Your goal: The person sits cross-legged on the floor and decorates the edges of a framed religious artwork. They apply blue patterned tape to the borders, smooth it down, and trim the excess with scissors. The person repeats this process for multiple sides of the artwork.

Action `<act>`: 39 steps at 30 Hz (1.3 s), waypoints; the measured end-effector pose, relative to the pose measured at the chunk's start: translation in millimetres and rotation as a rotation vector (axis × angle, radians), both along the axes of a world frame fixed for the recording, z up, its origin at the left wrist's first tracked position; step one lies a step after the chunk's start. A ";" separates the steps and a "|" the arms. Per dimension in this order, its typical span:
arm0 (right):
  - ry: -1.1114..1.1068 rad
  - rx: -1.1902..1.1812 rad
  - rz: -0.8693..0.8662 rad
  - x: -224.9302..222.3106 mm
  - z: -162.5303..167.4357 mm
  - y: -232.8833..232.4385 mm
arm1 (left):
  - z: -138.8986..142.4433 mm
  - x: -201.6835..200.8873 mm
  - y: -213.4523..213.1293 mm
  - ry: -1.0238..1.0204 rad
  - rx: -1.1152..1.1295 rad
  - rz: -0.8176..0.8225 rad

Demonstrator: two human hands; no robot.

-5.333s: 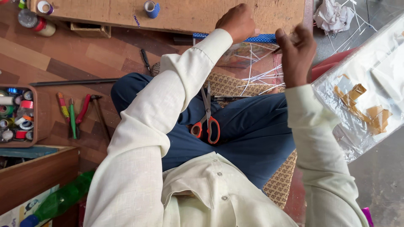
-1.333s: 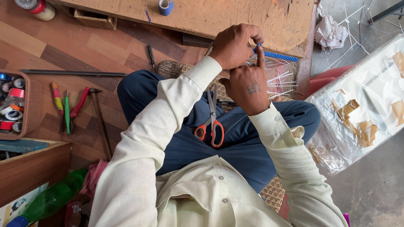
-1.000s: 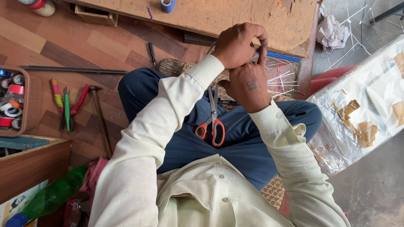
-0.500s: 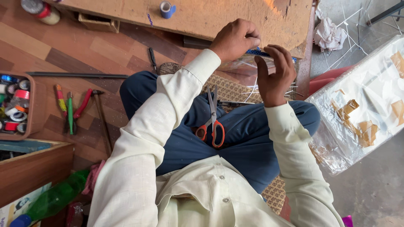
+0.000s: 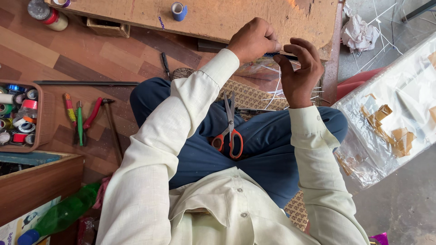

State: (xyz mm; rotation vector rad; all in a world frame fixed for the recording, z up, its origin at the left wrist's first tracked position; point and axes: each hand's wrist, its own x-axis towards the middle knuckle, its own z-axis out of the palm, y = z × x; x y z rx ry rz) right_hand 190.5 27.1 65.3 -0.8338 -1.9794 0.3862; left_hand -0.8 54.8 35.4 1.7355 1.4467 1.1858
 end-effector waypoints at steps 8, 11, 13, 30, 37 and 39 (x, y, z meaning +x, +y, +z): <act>-0.027 -0.053 0.012 3.2 -5.1 0.9 | -6.0 14.2 -6.9 0.030 0.060 0.162; -0.022 -0.010 0.023 4.6 -4.8 2.3 | -4.8 15.8 -8.7 0.049 0.040 0.196; -0.021 -0.040 0.030 5.3 -4.4 2.8 | -3.8 16.3 -9.6 0.025 0.043 0.201; -0.048 -0.083 0.034 9.0 -5.6 3.9 | -28.3 3.2 2.8 -0.358 0.193 0.211; -0.106 -0.095 0.068 7.9 -6.0 8.0 | -11.6 4.1 -27.1 0.035 0.405 0.031; -0.085 -0.087 0.088 6.8 -6.6 9.8 | -8.1 0.9 -32.1 0.141 0.402 0.007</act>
